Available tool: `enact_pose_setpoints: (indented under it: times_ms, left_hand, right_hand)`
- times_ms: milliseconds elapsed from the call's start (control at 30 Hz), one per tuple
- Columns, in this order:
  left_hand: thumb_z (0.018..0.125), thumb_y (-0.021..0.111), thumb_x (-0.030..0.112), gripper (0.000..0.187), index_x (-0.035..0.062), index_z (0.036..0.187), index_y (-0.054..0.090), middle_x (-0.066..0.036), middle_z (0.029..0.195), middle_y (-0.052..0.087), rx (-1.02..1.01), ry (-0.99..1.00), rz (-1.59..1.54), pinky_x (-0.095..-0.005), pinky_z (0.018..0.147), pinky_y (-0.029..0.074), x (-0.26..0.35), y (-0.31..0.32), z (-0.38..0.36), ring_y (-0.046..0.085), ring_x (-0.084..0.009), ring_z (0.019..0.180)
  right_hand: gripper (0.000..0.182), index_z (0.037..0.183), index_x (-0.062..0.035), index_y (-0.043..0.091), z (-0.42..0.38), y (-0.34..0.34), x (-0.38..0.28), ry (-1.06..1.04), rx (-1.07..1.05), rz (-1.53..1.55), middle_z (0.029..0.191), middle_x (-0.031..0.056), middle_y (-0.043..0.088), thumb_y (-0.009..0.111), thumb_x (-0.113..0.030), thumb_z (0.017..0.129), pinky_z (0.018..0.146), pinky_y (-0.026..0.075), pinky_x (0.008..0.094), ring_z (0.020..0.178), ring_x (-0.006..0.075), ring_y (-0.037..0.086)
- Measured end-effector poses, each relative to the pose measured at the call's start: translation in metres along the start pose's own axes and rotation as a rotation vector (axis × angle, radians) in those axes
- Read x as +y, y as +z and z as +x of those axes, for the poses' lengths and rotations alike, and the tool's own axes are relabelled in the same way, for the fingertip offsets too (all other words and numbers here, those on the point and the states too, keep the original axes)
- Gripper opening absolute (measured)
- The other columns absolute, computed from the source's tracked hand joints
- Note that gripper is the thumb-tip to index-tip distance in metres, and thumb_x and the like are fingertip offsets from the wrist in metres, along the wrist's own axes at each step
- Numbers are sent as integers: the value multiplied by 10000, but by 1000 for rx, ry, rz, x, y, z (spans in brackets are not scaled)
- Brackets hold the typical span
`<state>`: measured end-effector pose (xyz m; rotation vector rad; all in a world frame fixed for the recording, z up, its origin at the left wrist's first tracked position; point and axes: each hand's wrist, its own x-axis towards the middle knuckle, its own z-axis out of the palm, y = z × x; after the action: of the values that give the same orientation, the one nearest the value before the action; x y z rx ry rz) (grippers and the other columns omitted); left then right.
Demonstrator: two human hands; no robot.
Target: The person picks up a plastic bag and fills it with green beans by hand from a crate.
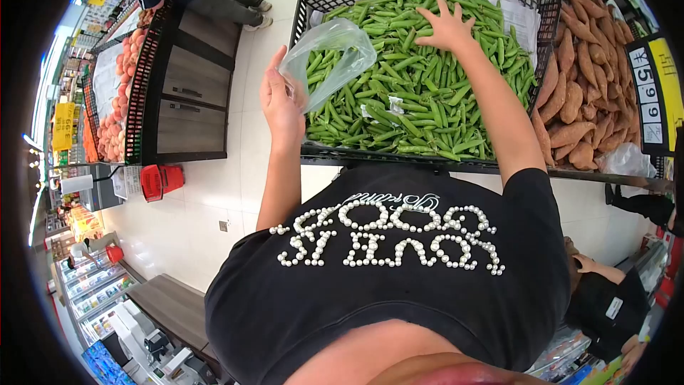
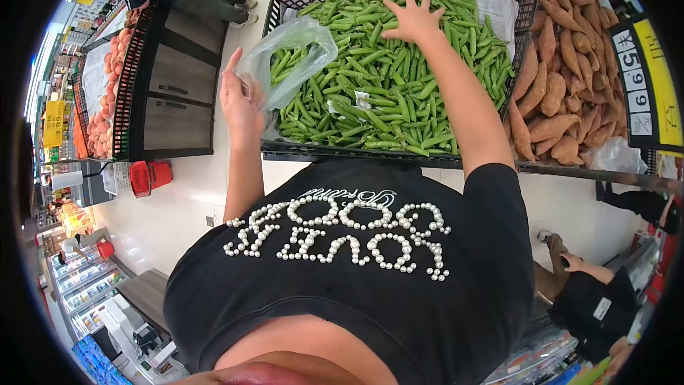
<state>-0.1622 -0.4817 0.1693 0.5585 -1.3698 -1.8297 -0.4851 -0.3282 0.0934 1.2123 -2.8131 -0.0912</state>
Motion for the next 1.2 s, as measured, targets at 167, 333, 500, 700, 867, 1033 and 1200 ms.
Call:
enact_pose_setpoints:
  times_ms: [167,333,500,700,867,1033,1200]
  left_hand:
    - [1045,336,371,504,-7,1365,429,65,584,313,12,-19,-13,-207,409,196,-1,0,-1,260,-25,459]
    - [1047,333,365,491,3,1361,440,65,604,322,15,-13,-37,-204,412,200,-2,1,-4,261,-22,469]
    - [1047,335,364,488,5,1361,438,67,604,310,33,-20,-33,-204,416,201,-3,-1,-3,251,-23,475]
    - [1036,414,271,408,6,1343,457,78,602,320,-17,-79,-32,-205,419,196,-3,5,-2,255,-17,475]
    - [989,528,256,306,18,1147,639,103,667,450,-2,14,279,-193,458,241,-3,-2,3,334,8,541]
    - [990,520,244,295,15,1047,697,115,637,427,2,16,294,-200,449,216,0,6,12,304,6,511]
    - [1005,495,267,319,30,1100,687,119,594,363,-63,-94,107,-210,440,188,-15,23,24,267,0,490]
  right_hand:
    - [813,1399,-341,415,-14,-24,-28,-96,-251,-77,1534,114,226,740,-588,696,989,267,751,1341,477,280]
    - [663,1356,-298,456,-34,-6,-34,-54,-182,49,1400,117,381,717,-483,775,929,421,619,1185,423,481]
    - [555,1276,-251,504,-29,22,-26,-67,-25,198,1293,119,451,723,-370,780,838,515,511,1050,407,570]
    - [512,1233,-240,537,-27,29,-9,-118,92,326,1208,110,498,728,-271,759,829,524,453,1003,346,598]
    - [448,1162,-174,603,-27,17,-2,-108,228,570,1091,113,572,722,-238,735,860,496,411,971,306,608]
    - [512,1197,-89,589,-28,-24,4,-187,318,914,1044,108,623,740,-257,737,859,483,361,942,259,612]
    - [577,1284,-30,522,-45,-68,-28,-76,-195,1544,1045,89,628,733,-220,781,758,517,309,833,173,614]
